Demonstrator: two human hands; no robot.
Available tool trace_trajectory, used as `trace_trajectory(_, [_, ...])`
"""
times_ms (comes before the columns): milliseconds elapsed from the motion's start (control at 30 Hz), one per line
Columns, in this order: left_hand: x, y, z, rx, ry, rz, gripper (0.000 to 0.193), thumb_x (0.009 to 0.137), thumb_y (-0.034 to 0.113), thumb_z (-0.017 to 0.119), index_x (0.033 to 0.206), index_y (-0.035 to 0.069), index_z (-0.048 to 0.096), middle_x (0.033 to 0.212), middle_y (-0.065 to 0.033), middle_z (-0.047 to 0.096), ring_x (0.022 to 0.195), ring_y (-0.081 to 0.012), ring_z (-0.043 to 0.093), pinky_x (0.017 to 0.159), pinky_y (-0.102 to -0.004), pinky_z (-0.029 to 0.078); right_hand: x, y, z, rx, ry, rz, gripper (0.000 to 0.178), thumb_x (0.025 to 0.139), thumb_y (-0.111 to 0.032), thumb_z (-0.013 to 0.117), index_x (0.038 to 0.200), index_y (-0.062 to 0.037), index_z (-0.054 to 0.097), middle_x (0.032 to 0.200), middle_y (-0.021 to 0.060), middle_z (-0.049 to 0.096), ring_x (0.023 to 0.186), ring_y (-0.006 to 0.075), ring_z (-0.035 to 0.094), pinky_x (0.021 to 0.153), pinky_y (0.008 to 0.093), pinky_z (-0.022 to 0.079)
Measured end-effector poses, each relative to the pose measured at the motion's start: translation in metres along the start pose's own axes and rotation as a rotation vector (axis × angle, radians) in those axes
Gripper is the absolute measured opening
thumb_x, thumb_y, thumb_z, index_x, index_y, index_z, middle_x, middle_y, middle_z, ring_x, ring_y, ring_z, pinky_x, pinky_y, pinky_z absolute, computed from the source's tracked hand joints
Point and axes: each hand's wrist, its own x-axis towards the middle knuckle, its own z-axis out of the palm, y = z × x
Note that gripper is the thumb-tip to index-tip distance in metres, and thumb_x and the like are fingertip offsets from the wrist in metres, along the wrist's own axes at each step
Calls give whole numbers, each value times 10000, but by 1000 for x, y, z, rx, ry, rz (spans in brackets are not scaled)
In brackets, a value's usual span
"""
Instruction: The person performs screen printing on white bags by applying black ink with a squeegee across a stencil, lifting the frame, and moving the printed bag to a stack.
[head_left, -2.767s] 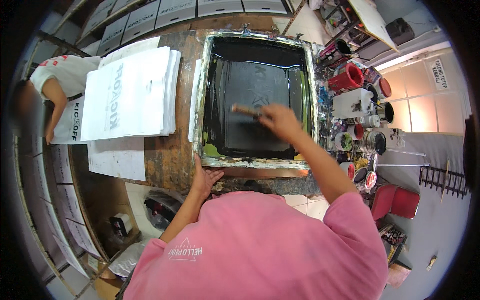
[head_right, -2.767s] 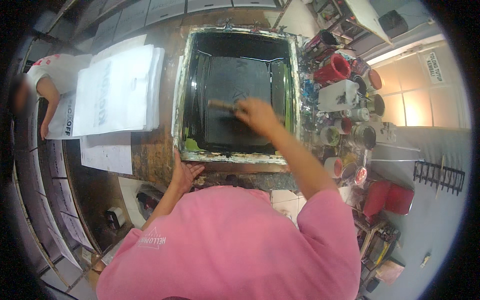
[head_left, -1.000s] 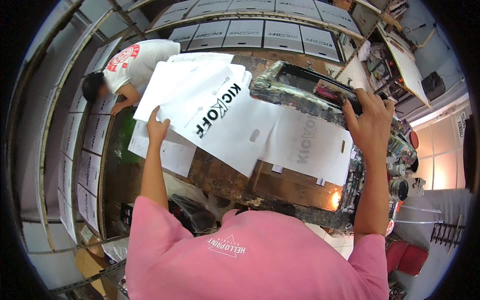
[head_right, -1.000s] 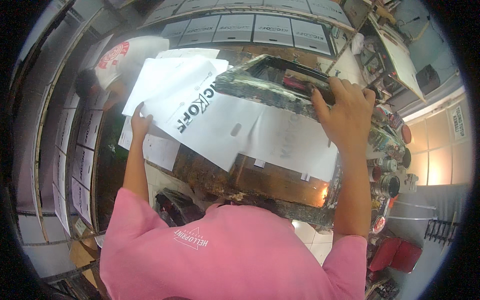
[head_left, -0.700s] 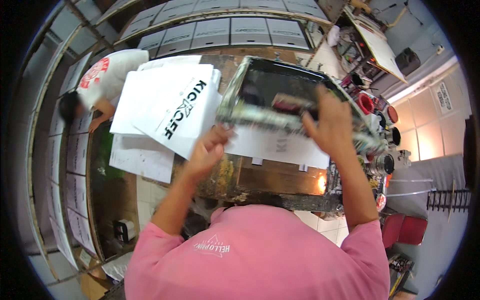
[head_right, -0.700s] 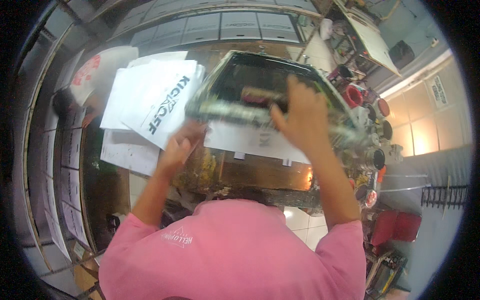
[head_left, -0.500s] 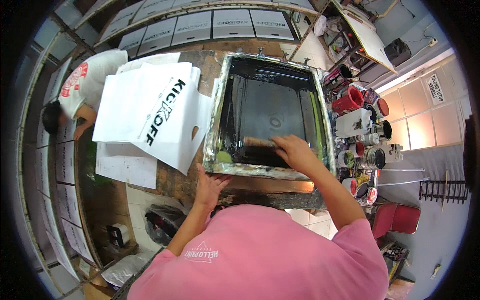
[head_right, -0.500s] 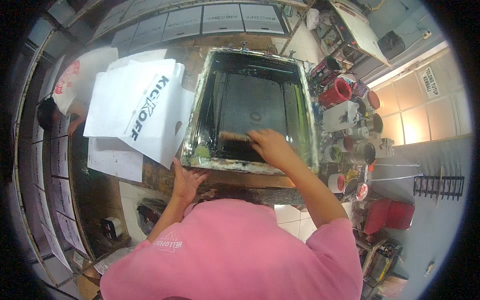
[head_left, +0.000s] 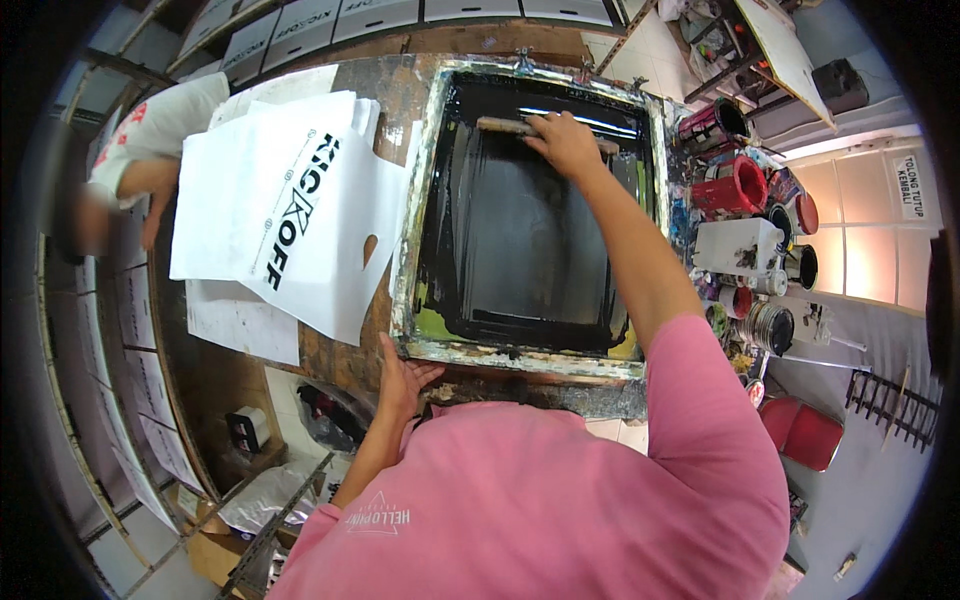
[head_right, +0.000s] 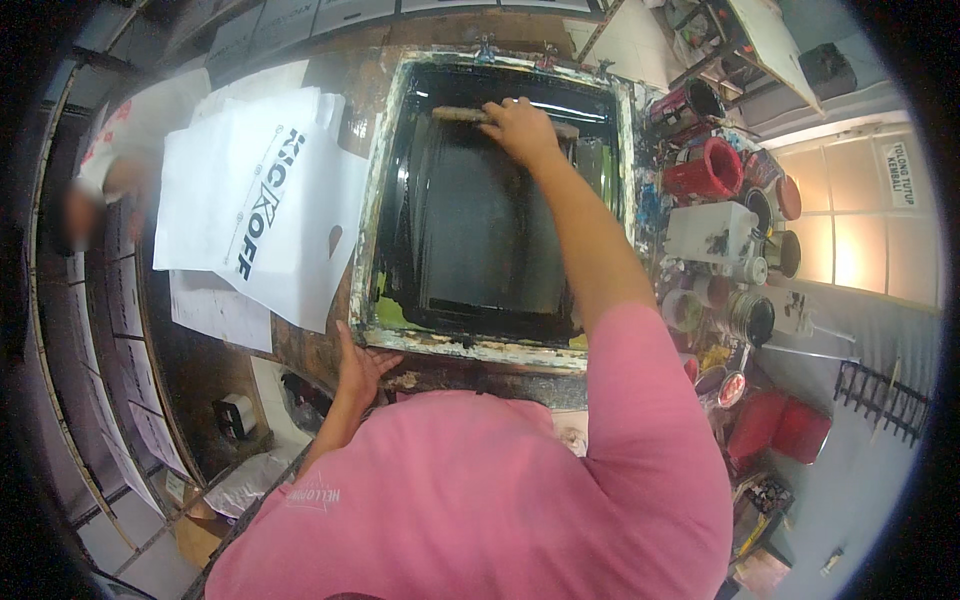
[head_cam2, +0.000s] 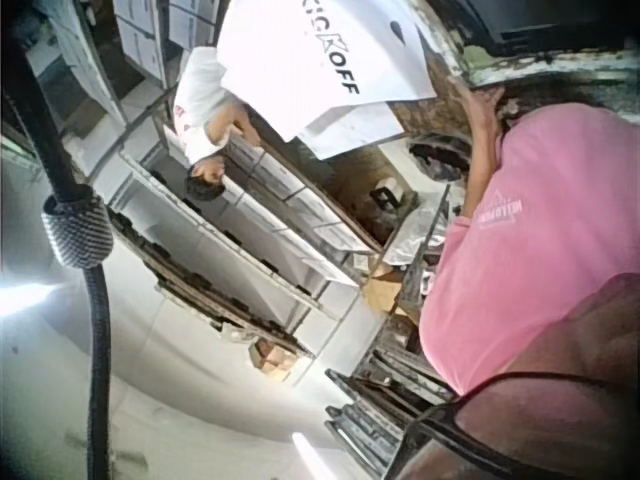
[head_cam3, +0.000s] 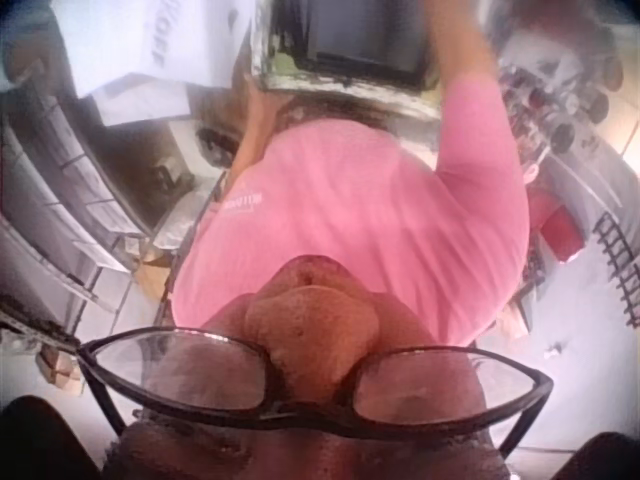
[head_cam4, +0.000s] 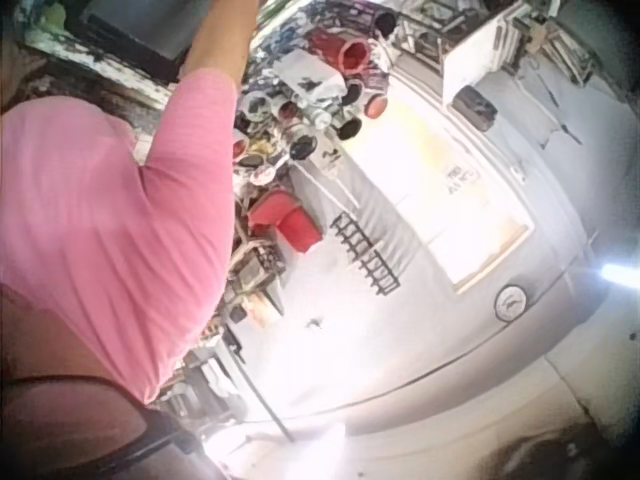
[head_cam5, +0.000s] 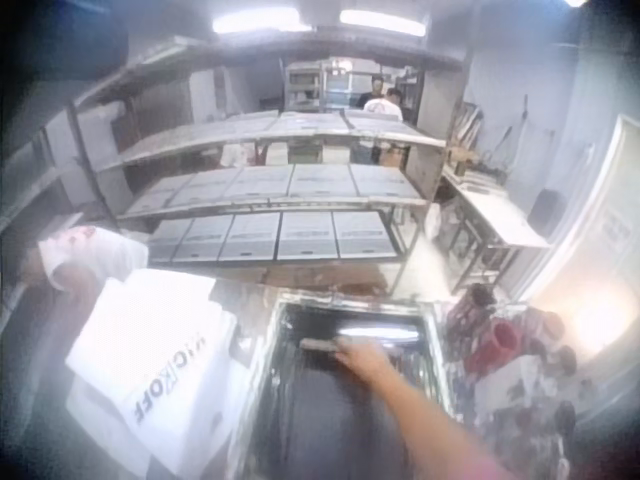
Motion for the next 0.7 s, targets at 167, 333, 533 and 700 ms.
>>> trace_trajectory(167, [-2,3,2,-54,-59,20,966,935,860,365,1379,20,538,1152,-188,682,1067,-294,686,951,-442,568,-111,-85,-18,-17,-65,33,289,904,-345,712,1112,-158,638,1025,114,641,979,337,647,761,482,583])
trace_trajectory(333, [4,-1,-5,-60,-104,7,980,929,861,381,1392,8,518,1150,-203,668,1086,-314,676,984,-459,557,-236,-190,-64,95,-124,17,408,809,-296,796,1143,-115,646,987,83,605,964,301,610,762,436,568])
trace_trajectory(533, [20,-6,-10,-118,-154,-73,1162,871,905,425,1546,-33,307,1409,-288,493,1315,-406,537,1121,-494,465,-241,-194,-64,115,-105,91,432,830,-303,792,1201,-132,654,1009,77,625,976,294,618,769,434,575])
trace_trajectory(700, [35,-13,-19,-158,-257,-117,1263,840,923,450,1594,-52,170,1523,-330,365,1418,-452,436,1175,-511,412,-271,-203,-43,125,-175,74,452,832,-303,786,1225,-133,641,1044,92,633,996,307,610,792,437,572])
